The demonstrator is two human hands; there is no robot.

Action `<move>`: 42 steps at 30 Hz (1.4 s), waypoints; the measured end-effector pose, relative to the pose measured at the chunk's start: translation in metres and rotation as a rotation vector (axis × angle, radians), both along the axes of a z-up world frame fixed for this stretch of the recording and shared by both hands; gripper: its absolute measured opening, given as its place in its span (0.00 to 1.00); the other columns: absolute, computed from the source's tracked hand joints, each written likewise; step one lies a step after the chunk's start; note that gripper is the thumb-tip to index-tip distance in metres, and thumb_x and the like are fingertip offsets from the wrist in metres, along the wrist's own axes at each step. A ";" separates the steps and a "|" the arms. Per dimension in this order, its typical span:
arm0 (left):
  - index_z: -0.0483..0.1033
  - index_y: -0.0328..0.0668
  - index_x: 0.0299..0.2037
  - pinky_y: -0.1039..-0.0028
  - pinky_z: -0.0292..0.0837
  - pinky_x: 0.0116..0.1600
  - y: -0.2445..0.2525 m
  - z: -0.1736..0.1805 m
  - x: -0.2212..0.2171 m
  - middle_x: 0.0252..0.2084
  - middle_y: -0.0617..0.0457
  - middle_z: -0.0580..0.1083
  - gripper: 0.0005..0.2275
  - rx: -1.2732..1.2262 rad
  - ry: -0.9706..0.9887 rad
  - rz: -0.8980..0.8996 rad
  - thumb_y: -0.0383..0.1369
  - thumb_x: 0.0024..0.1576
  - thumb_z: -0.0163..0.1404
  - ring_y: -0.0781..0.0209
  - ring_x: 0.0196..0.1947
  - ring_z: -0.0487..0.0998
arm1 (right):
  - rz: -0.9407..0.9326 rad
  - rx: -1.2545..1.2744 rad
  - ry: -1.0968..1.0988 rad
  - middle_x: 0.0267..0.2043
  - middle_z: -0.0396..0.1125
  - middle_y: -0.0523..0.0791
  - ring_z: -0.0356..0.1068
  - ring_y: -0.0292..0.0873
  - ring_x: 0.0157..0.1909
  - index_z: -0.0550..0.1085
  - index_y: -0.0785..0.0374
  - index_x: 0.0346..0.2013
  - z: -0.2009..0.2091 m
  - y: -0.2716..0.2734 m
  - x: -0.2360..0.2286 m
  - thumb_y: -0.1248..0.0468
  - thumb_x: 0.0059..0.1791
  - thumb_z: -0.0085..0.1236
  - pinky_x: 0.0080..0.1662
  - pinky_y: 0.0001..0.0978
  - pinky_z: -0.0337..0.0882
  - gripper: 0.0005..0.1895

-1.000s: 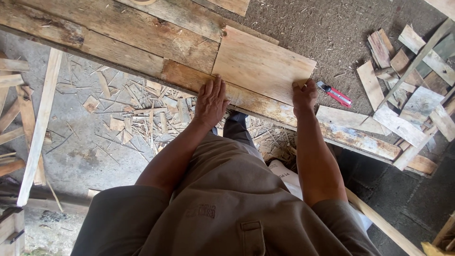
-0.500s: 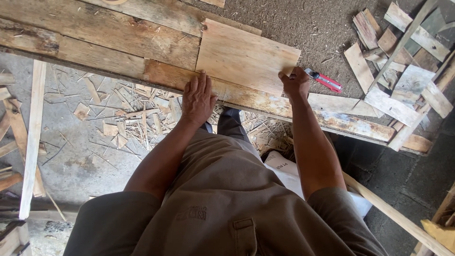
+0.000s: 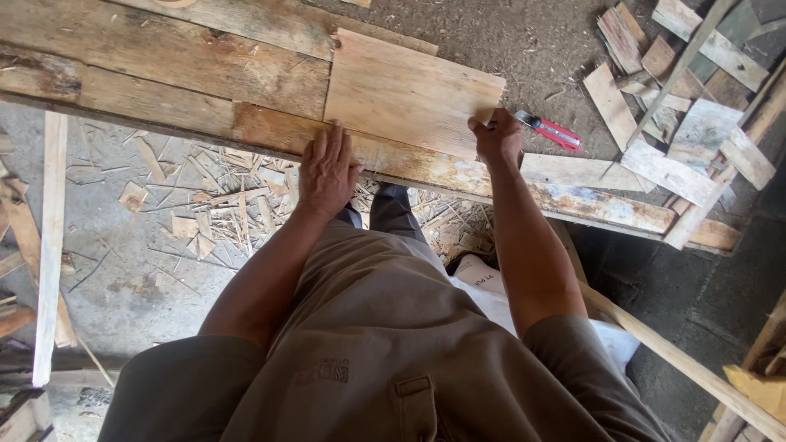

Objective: Fitting and trimming small wood panels onto a larger wooden structure.

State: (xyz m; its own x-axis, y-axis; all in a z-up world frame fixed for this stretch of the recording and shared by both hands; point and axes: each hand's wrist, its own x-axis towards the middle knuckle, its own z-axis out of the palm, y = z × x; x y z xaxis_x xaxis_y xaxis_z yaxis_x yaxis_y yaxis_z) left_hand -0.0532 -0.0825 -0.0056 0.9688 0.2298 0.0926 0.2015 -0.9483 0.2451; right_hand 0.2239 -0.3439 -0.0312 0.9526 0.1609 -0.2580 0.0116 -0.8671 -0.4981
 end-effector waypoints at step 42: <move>0.63 0.28 0.72 0.49 0.55 0.71 -0.004 -0.004 0.007 0.77 0.37 0.58 0.32 0.068 0.131 0.036 0.47 0.65 0.48 0.35 0.71 0.59 | 0.349 -0.208 -0.440 0.70 0.59 0.52 0.56 0.50 0.73 0.59 0.63 0.69 0.009 -0.067 -0.121 0.57 0.57 0.51 0.73 0.55 0.44 0.28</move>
